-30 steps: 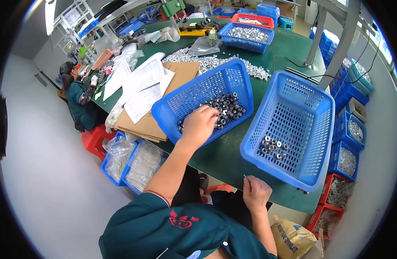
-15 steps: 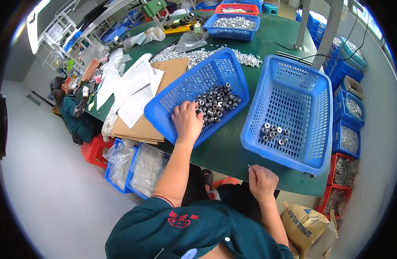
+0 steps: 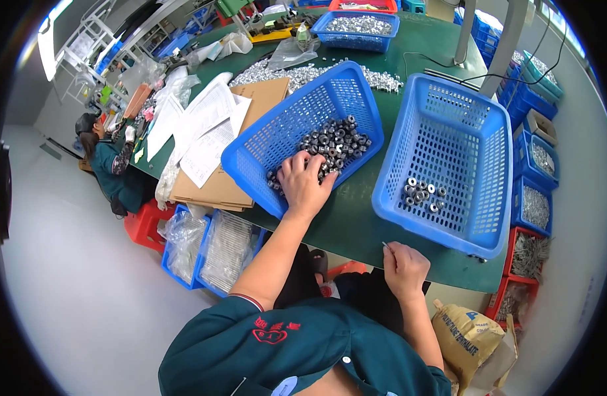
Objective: Inspecting small metal bushings and sorting them into plastic bins at a factory workbench.
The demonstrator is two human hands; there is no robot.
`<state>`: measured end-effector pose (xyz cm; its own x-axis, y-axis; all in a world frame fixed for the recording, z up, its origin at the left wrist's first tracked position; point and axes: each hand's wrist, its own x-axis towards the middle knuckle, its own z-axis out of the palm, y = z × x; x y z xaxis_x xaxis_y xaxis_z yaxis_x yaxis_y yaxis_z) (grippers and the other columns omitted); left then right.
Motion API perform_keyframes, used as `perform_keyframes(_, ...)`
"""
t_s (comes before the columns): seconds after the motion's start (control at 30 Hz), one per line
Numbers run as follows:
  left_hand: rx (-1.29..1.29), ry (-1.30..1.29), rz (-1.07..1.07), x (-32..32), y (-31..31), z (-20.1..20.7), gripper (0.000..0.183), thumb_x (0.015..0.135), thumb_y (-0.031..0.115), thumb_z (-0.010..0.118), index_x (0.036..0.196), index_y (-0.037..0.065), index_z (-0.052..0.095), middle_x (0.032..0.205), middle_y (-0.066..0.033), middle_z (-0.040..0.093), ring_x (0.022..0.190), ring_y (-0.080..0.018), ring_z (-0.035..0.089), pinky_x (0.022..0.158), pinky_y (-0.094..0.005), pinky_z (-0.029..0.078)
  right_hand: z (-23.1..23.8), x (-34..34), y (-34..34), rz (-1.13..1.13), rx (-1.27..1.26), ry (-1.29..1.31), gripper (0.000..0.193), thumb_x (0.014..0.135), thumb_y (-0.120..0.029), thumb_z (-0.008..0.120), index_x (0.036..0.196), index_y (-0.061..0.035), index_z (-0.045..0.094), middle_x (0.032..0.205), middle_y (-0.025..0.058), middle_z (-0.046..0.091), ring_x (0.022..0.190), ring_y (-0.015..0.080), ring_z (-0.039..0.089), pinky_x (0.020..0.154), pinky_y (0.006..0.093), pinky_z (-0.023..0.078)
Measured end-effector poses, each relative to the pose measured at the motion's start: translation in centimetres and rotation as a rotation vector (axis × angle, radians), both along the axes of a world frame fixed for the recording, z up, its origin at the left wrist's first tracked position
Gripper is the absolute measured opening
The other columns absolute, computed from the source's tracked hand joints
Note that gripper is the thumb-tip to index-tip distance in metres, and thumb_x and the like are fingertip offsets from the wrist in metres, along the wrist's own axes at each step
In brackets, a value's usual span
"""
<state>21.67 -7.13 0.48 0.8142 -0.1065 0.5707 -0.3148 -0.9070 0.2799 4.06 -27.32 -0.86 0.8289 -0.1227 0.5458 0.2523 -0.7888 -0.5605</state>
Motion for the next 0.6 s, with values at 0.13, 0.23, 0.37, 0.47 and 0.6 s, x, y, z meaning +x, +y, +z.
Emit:
perform_keyframes(0.13, -0.026, 0.041, -0.089, -0.4, 0.3, -0.1, 0.03, 0.071, 0.031, 0.079, 0.096, 0.019, 0.067, 0.104, -0.0026, 0.055, 0.102, -0.0277, 0.05, 0.087, -0.0461, 0.038, 0.0, 0.1, 0.2, 0.001, 0.008, -0.007, 0.007, 0.079, -0.006, 0.069, 0.082, -0.0064, 0.063, 0.07, 0.0097, 0.064, 0.059, 0.0293, 0.062, 0.054, 0.0366, 0.048)
perform_keyframes(0.23, -0.024, 0.036, -0.173, -1.1, -0.1, 0.0, 0.03, 0.07, 0.026, 0.079, 0.095, 0.018, 0.065, 0.1, 0.0, 0.055, 0.1, -0.0256, 0.05, 0.087, -0.0432, 0.039, 0.1, 0.1, 0.1, -0.003, 0.0, -0.003, 0.007, 0.079, -0.006, 0.069, 0.082, -0.0064, 0.063, 0.07, 0.0097, 0.064, 0.06, 0.0292, 0.062, 0.055, 0.0365, 0.048)
perform_keyframes(0.37, -0.047, -0.038, -0.252, -1.5, -0.1, -0.3, 0.028, 0.07, 0.021, 0.078, 0.094, 0.019, 0.065, 0.1, -0.0003, 0.056, 0.1, -0.0256, 0.051, 0.084, -0.0418, 0.038, 0.0, 0.1, 0.1, -0.009, -0.014, 0.007, 0.007, 0.079, -0.006, 0.069, 0.082, -0.0063, 0.063, 0.071, 0.0096, 0.064, 0.06, 0.0292, 0.062, 0.055, 0.0364, 0.048)
perform_keyframes(0.47, 0.027, -0.056, -0.287, -2.0, -0.2, -0.3, 0.018, 0.075, 0.017, 0.072, 0.091, 0.017, 0.064, 0.097, -0.0023, 0.055, 0.097, -0.0256, 0.051, 0.083, -0.0434, 0.039, -0.1, 0.2, 0.2, -0.013, -0.018, -0.005, 0.007, 0.079, -0.006, 0.07, 0.082, -0.0063, 0.063, 0.071, 0.0094, 0.064, 0.061, 0.0291, 0.062, 0.056, 0.0363, 0.049)
perform_keyframes(0.6, 0.06, -0.156, -0.36, -2.1, -0.4, -1.6, 0.005, 0.082, 0.016, 0.06, 0.082, 0.014, 0.065, 0.097, -0.0046, 0.057, 0.096, -0.0256, 0.052, 0.083, -0.0414, 0.041, 0.1, 0.1, 0.4, -0.012, -0.008, -0.017, 0.007, 0.079, -0.006, 0.07, 0.082, -0.0062, 0.063, 0.072, 0.0096, 0.064, 0.061, 0.0291, 0.063, 0.056, 0.0363, 0.049)
